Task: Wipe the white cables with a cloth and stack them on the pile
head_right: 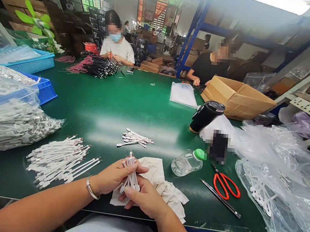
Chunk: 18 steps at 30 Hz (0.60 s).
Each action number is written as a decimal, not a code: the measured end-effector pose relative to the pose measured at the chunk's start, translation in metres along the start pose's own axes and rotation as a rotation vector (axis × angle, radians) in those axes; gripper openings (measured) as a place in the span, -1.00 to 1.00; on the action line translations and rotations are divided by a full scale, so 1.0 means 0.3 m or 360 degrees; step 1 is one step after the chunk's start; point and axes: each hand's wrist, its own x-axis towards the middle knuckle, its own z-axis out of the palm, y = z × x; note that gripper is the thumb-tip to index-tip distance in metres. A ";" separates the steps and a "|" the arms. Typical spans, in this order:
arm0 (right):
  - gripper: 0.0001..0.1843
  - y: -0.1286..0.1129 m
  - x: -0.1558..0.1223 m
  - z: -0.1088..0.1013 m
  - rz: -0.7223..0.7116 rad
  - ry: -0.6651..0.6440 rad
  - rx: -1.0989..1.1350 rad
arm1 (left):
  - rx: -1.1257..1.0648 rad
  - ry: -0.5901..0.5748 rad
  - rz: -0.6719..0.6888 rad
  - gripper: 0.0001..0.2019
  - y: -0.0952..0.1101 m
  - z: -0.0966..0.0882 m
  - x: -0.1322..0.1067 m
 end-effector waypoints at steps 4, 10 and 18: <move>-0.62 -0.013 -0.004 -0.001 0.0051 0.0037 0.0021 | -0.0038 -0.0048 -0.0033 -0.40 -0.004 -0.003 0.004; -0.61 -0.011 0.001 -0.005 0.0069 -0.0004 0.0052 | -0.0162 -0.0010 -0.0022 -0.52 -0.007 -0.006 0.010; -0.63 -0.131 -0.150 0.016 0.0017 0.0291 -0.0668 | -0.0606 0.0283 0.0039 -0.70 0.013 -0.010 0.038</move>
